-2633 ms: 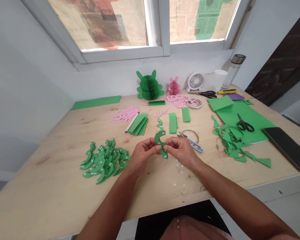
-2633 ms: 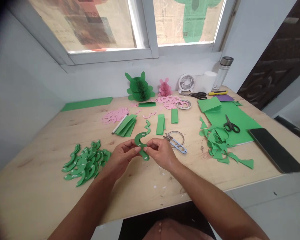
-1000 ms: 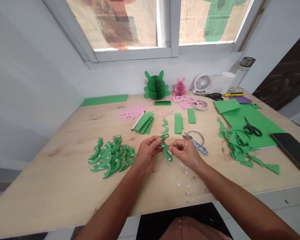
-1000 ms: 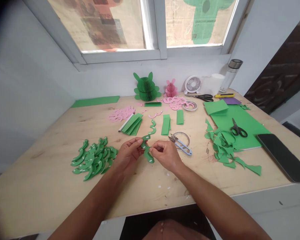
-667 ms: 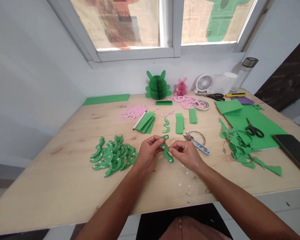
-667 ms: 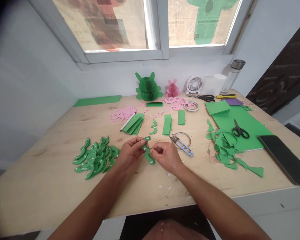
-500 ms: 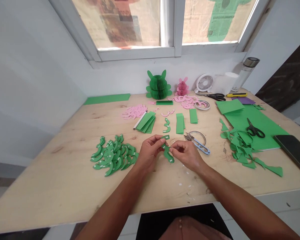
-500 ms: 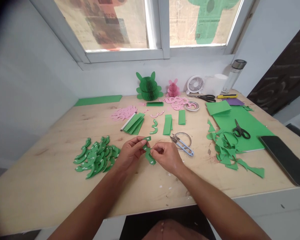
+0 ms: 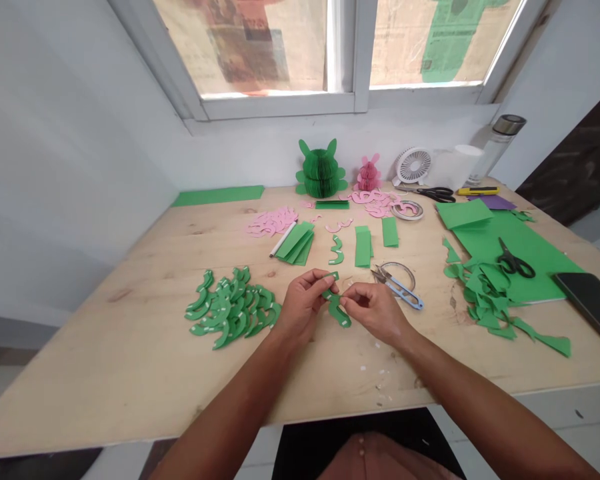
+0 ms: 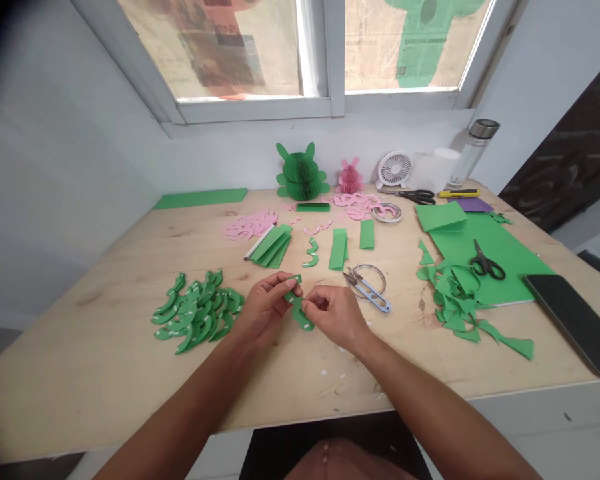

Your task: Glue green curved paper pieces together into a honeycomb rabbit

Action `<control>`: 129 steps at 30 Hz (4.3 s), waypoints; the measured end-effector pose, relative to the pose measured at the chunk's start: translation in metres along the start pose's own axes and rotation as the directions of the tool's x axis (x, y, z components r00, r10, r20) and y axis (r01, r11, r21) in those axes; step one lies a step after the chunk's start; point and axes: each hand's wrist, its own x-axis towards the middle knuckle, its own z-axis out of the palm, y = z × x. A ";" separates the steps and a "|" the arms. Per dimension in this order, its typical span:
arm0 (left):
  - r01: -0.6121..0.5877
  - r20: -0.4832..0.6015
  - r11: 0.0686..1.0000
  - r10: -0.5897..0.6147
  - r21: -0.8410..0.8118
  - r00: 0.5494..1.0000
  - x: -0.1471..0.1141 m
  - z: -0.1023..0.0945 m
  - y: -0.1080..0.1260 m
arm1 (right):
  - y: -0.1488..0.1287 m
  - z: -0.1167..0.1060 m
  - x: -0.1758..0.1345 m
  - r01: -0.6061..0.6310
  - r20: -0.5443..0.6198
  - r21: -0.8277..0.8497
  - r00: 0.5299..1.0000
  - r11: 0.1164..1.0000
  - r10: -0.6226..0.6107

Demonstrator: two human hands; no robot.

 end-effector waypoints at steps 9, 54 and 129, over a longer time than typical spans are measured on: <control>0.010 0.003 1.000 -0.010 0.019 1.000 -0.001 0.001 0.001 | 0.002 0.001 0.000 0.010 0.010 0.013 1.000 1.000 -0.010; 0.023 -0.003 0.997 -0.022 0.076 1.000 0.001 0.004 -0.005 | 0.006 -0.002 0.009 -0.004 -0.176 0.263 0.983 0.965 0.052; 0.075 0.046 0.996 -0.077 0.046 0.996 -0.001 0.001 0.003 | -0.007 -0.009 0.007 -0.123 -0.004 0.756 0.981 0.643 0.192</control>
